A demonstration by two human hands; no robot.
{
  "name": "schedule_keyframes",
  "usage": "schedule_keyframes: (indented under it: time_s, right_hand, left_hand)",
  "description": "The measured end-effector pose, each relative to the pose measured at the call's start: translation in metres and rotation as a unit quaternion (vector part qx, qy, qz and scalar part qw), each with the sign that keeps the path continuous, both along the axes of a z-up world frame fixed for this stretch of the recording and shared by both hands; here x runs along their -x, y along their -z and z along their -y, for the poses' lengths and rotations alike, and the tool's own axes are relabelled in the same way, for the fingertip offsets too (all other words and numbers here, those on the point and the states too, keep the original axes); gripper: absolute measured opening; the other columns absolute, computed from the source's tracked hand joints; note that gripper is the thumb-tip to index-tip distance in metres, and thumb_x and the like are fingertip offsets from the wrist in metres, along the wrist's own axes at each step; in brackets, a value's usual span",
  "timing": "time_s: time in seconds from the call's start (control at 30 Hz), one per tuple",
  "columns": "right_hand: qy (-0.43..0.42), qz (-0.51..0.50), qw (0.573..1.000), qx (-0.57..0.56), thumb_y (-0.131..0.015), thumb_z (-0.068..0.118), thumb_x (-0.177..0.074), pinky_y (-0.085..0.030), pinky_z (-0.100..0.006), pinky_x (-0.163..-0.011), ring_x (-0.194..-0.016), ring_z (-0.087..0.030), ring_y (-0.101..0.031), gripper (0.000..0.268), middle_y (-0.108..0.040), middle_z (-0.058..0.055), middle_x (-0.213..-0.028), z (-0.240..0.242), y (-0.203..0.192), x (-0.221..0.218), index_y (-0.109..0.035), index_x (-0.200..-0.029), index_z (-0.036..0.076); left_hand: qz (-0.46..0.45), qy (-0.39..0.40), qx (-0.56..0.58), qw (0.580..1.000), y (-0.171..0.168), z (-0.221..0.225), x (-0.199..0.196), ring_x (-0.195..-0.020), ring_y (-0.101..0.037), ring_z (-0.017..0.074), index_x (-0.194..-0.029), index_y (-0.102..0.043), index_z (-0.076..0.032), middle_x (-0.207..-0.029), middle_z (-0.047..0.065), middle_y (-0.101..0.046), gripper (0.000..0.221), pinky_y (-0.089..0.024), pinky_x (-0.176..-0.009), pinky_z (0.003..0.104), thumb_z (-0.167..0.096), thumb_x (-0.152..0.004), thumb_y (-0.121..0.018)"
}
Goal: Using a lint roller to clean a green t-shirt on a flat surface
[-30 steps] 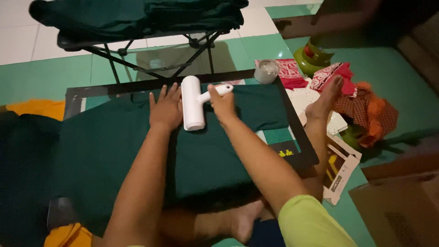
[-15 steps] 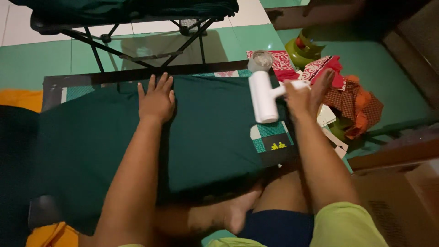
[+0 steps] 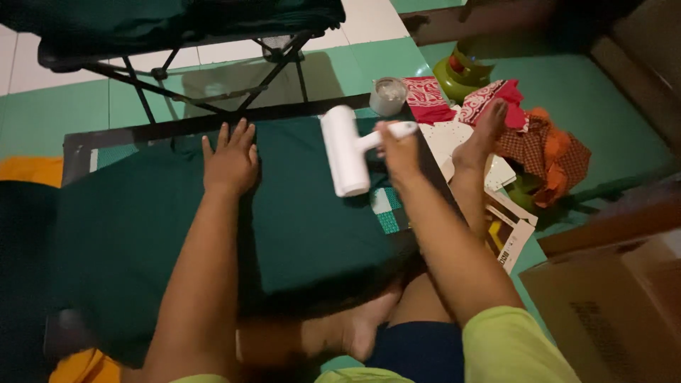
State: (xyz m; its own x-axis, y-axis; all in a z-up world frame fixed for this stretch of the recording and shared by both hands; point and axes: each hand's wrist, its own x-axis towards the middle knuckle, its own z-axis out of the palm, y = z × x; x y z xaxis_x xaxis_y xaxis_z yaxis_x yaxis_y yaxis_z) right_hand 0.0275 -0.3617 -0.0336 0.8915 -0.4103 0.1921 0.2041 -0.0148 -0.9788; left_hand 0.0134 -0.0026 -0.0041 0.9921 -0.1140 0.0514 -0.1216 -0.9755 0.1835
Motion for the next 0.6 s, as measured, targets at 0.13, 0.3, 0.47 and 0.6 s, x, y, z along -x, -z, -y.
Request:
schedule_keyframes:
  time_s: [0.13,0.3,0.47,0.6]
  right_hand:
    - [-0.019,-0.039,0.999,0.001,-0.080,0.023,-0.090,-0.052,-0.023,-0.037,-0.047,-0.011,-0.059,0.016,-0.065,-0.008,-0.063,0.008,0.015,-0.005,-0.075,-0.092,0.008]
    - [0.106,-0.112,0.981,0.119,-0.089,0.036,-0.083,-0.063,-0.032,-0.047,-0.057,-0.022,-0.073,0.038,-0.069,-0.017,-0.070,0.121,0.030,-0.024,-0.071,-0.096,0.005]
    - [0.125,0.017,0.969,0.212,-0.084,0.013,-0.090,-0.022,-0.044,-0.082,-0.099,-0.036,-0.031,0.052,-0.037,-0.028,-0.113,0.163,-0.029,0.017,-0.046,-0.123,-0.003]
    - [0.119,-0.030,0.991,0.055,-0.068,0.025,-0.100,-0.048,-0.014,-0.048,-0.056,-0.004,-0.057,0.015,-0.062,-0.001,-0.074,0.095,-0.080,0.061,-0.068,-0.097,0.010]
  left_hand:
    - [-0.006,0.002,-0.001,1.000,-0.001,0.000,-0.001,-0.160,-0.018,0.0287,-0.164,-0.036,-0.025,-0.173,-0.004,-0.025,0.054,-0.011,-0.126,0.066,-0.036,-0.111,-0.028]
    - [-0.006,-0.002,-0.012,1.000,0.003,-0.001,-0.004,-0.160,-0.017,0.0274,-0.163,-0.035,-0.026,-0.173,-0.007,-0.024,0.055,-0.011,-0.126,0.066,-0.037,-0.110,-0.028]
    - [0.004,0.002,0.004,1.000,0.009,-0.003,-0.004,-0.159,-0.018,0.0278,-0.163,-0.036,-0.027,-0.173,-0.007,-0.026,0.054,-0.011,-0.126,0.066,-0.037,-0.110,-0.029]
    - [0.050,0.014,0.011,0.999,0.015,-0.005,-0.004,-0.158,-0.022,0.0319,-0.161,-0.042,-0.024,-0.171,-0.002,-0.032,0.052,-0.014,-0.124,0.068,-0.034,-0.111,-0.035]
